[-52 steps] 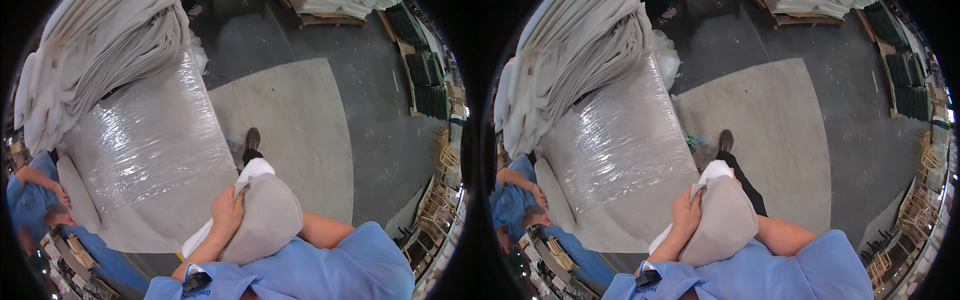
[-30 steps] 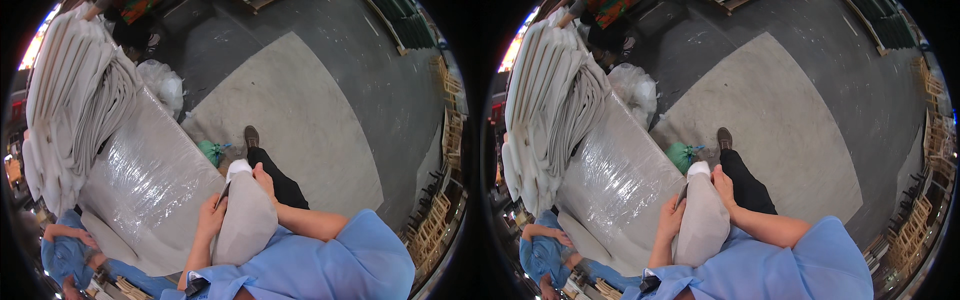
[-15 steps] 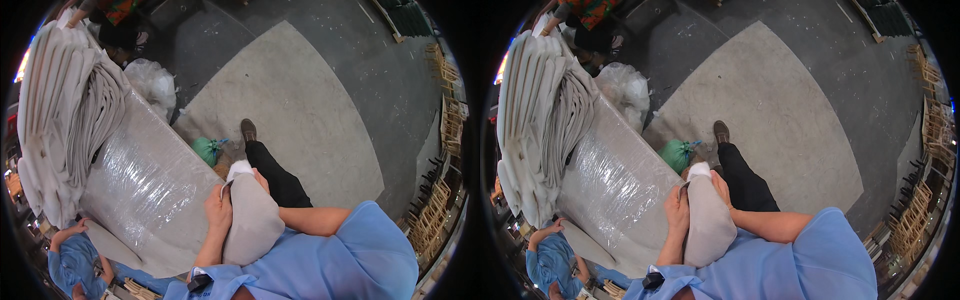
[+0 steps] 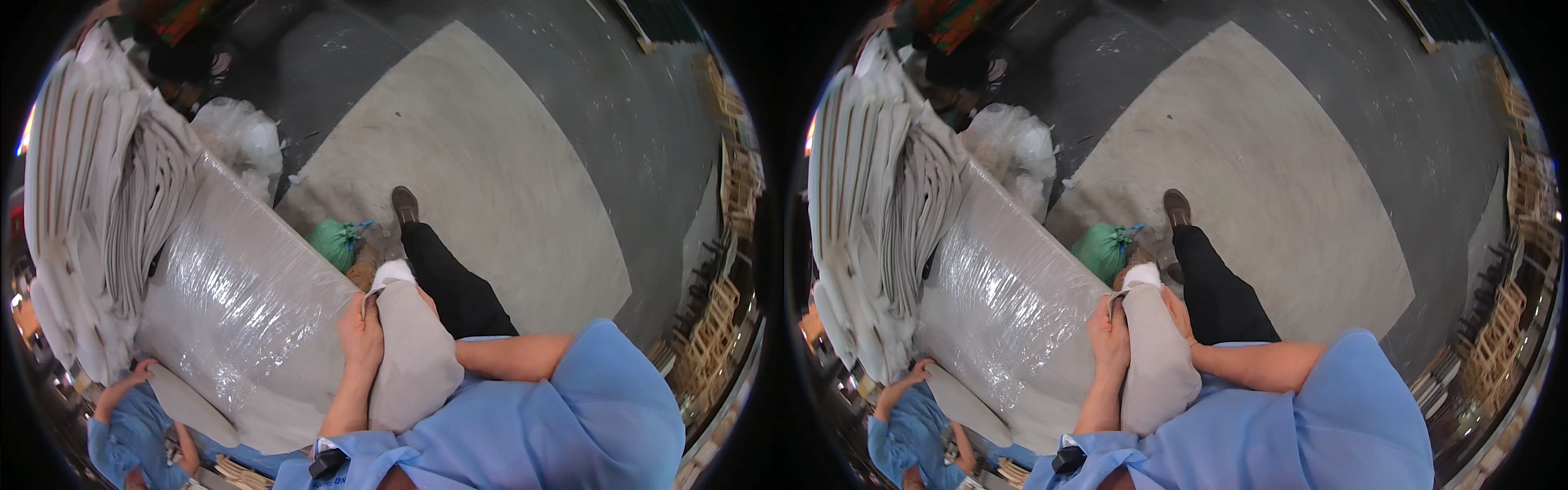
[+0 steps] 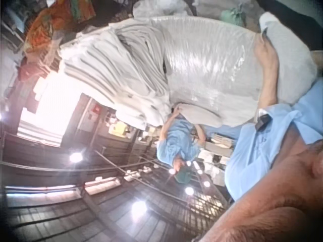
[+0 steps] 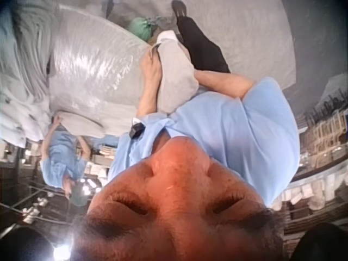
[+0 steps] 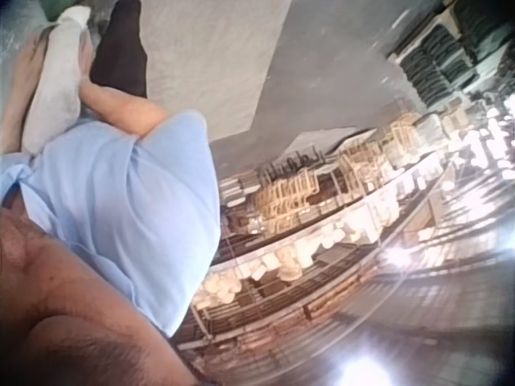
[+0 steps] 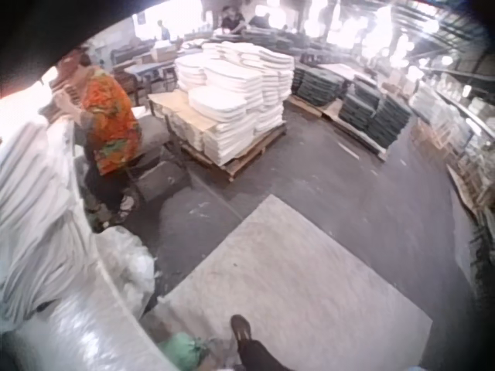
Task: The person inserts a white foam cushion into a gray fabric cover, aligns the edges, and zips the cover closed. The person repeats this process for multiple cushions, stacking the finished pillows on a nearby table.
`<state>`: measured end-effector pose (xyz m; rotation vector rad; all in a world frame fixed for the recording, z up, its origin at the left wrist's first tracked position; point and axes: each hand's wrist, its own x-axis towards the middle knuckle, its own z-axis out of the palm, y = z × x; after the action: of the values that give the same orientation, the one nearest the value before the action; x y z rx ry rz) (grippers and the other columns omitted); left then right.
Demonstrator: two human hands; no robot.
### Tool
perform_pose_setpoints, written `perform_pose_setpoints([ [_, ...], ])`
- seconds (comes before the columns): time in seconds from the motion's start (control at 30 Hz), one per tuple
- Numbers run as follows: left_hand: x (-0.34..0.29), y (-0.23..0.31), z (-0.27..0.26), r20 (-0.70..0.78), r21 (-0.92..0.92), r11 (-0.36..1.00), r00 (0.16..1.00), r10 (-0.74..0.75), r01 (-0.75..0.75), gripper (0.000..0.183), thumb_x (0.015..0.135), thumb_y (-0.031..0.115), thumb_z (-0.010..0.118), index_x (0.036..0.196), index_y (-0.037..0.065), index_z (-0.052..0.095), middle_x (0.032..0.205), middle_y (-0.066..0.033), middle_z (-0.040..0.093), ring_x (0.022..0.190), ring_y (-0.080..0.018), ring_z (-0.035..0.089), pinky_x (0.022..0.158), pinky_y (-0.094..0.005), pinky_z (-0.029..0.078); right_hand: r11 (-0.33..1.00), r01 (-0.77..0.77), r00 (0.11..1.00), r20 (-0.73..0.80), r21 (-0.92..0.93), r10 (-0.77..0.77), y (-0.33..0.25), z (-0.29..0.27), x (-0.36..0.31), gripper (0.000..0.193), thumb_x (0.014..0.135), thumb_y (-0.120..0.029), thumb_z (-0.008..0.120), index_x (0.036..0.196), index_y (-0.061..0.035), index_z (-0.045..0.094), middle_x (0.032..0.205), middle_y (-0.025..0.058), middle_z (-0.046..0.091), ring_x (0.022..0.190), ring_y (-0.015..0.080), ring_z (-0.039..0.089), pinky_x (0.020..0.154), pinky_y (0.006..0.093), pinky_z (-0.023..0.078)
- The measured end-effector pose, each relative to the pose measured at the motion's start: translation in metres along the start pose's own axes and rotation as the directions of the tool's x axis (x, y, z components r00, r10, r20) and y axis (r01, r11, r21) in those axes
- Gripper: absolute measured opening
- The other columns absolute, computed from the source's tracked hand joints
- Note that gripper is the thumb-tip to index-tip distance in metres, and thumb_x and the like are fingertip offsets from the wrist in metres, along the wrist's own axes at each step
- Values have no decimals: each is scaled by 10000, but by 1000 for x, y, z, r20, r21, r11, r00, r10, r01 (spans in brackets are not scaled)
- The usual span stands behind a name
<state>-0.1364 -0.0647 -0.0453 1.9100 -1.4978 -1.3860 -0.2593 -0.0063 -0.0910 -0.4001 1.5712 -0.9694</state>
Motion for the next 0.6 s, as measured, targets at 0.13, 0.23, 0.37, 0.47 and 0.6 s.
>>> perform_pose_setpoints([
  [0.13, -4, -8, -3, 1, -112, 993, 1000, -31, 31, 214, 1090, 164, 590, 946, 12, 630, 754, -94, 592, 709, -172, 515, 682, -350, 471, 995, 67, 997, 29, -72, -65, 3, 2, 6, 388, 1163, -370, 400, 1192, -21, 566, 997, 213, 631, 922, 377, 620, 879, 431, 506],
  [0.23, -7, -10, -7, -25, -67, 998, 1000, 18, -20, 203, 1087, 155, 602, 948, 14, 645, 773, -72, 624, 712, -165, 543, 690, -335, 482, 981, -42, 995, 83, -192, 59, -10, -13, 5, 278, 1141, -299, 476, 1195, -41, 564, 956, 176, 646, 869, 304, 633, 824, 406, 516],
  [0.37, -12, -5, -9, -102, 52, 990, 986, 134, -129, 109, 1028, 96, 646, 952, 23, 670, 801, -114, 650, 708, -216, 592, 690, -345, 495, 991, 46, 998, 44, -125, -40, -45, -40, 25, 213, 1059, -175, 613, 1241, -68, 591, 892, 92, 667, 793, 145, 621, 733, 333, 523],
  [0.47, -18, -4, -11, -139, 162, 962, 960, 242, -219, 16, 955, 44, 677, 952, 34, 689, 818, -149, 658, 714, -289, 630, 683, -369, 505, 954, 283, 924, 296, -98, -244, -85, -61, 55, 192, 1052, -174, 606, 1194, -62, 671, 966, 101, 682, 887, 211, 665, 803, 357, 532],
  [0.6, -19, -2, -9, -166, 274, 883, 885, 434, -382, 103, 881, -3, 705, 969, 50, 702, 806, -151, 645, 715, -339, 635, 674, -398, 505, 764, 590, 614, 759, -261, -215, -138, -58, 90, 189, 1038, -169, 609, 1145, -79, 735, 1065, 118, 692, 990, 277, 673, 889, 398, 524],
])
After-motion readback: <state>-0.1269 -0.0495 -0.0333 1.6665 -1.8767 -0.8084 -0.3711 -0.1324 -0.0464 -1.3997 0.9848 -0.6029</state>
